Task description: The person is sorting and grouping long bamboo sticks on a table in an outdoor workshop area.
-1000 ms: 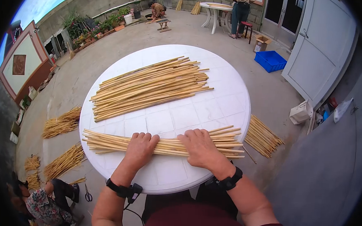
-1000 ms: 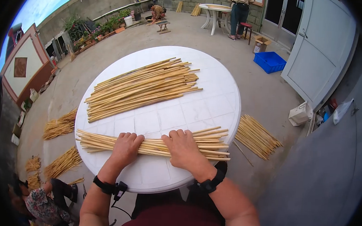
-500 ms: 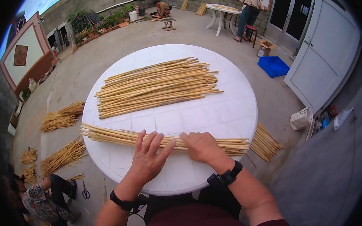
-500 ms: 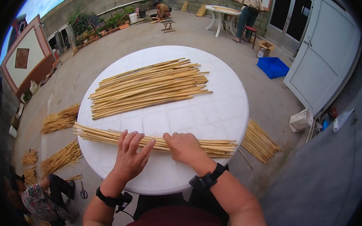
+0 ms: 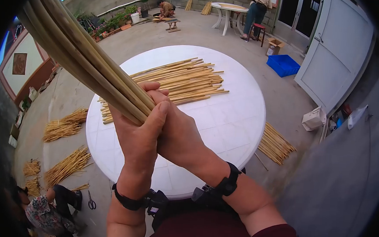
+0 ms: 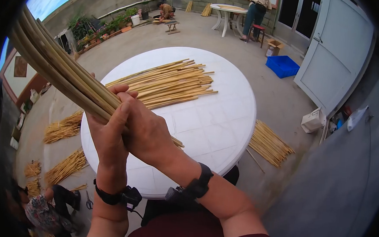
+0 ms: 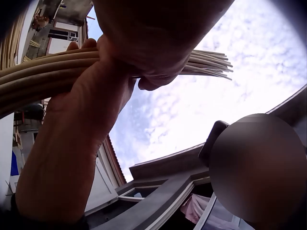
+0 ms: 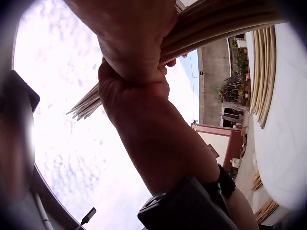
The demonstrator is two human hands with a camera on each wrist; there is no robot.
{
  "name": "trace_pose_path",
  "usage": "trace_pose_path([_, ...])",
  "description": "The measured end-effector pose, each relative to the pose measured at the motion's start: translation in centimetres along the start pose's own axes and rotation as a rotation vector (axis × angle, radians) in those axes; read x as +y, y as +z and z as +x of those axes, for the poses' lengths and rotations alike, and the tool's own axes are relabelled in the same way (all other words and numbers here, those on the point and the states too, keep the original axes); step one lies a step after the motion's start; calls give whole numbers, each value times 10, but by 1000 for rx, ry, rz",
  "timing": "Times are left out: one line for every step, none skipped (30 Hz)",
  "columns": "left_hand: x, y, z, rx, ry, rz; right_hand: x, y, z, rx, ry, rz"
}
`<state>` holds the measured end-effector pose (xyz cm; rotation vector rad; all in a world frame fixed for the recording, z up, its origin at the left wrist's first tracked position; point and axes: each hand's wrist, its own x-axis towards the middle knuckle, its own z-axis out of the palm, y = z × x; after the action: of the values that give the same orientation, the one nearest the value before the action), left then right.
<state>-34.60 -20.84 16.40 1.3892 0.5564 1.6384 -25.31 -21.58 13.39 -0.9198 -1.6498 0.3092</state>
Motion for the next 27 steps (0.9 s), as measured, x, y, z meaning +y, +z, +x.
trace_pose_path([-8, 0, -4, -14, 76, 66, 7, 2, -5, 15, -11, 53])
trace_pose_path([-18, -1, -12, -4, 57, 92, 20, 7, -14, 12, 2, 43])
trace_pose_path([-30, -3, -21, 5, 38, 118, 36, 14, -27, 10, 16, 34])
trace_pose_path([-42, -7, -29, 16, 17, 144, 51, 21, -40, 6, 31, 24])
trace_pose_path([-51, -12, -36, -20, -17, 187, 61, 24, -51, -11, 65, 33])
trace_pose_path([-54, -11, -41, -1, -51, 140, 62, 22, -54, -43, 84, 16])
trace_pose_path([-55, -10, -45, 19, -87, 92, 62, 20, -57, -77, 106, -1])
trace_pose_path([-56, -9, -49, 38, -122, 46, 60, 19, -60, -109, 125, -18])
trace_pose_path([-55, -9, -51, 88, -163, 18, 58, 21, -61, -39, 79, 34])
trace_pose_path([-57, -12, -52, 88, -142, -15, 60, 24, -61, -20, 18, 4])
trace_pose_path([-60, -17, -55, 87, -121, -48, 65, 28, -63, 0, -43, -25])
trace_pose_path([-64, -22, -57, 84, -102, -81, 64, 29, -62, 21, -103, -56])
trace_pose_path([-66, -27, -60, 71, -87, -166, 63, 28, -64, 7, -133, -135])
trace_pose_path([-67, -28, -63, 88, -117, -198, 61, 24, -65, -9, -161, -216])
trace_pose_path([-66, -28, -67, 107, -148, -231, 59, 19, -67, -27, -188, -298])
trace_pose_path([-65, -29, -70, 125, -179, -265, 58, 13, -69, -60, -162, -353])
trace_pose_path([-66, -32, -74, 47, -206, -208, 57, 5, -71, -91, -139, -410])
trace_pose_path([-72, -37, -79, -33, -229, -152, 57, -4, -73, -122, -118, -469])
trace_pose_path([-80, -44, -84, -111, -251, -99, 53, -17, -77, -111, -67, -521])
trace_pose_path([-96, -58, -83, -346, -259, 162, 57, -30, -83, -73, 0, -538])
trace_pose_path([-113, -67, -91, -484, -179, 539, 59, -45, -89, -35, 67, -555])
trace_pose_path([-123, -75, -101, -611, -91, 918, 53, -61, -93, -3, 197, -483])
trace_pose_path([-123, -73, -107, -676, -124, 1049, 51, -77, -100, 32, 381, -489])
trace_pose_path([-124, -70, -112, -741, -157, 1181, 45, -92, -104, 63, 559, -434])
trace_pose_path([-135, -74, -117, -743, -218, 1086, 44, -104, -110, 142, 643, -438])
trace_pose_path([-137, -72, -118, -778, -259, 1127, 54, -115, -125, 241, 563, -410])
trace_pose_path([-138, -67, -119, -814, -301, 1169, 45, -128, -127, 262, 748, -222])
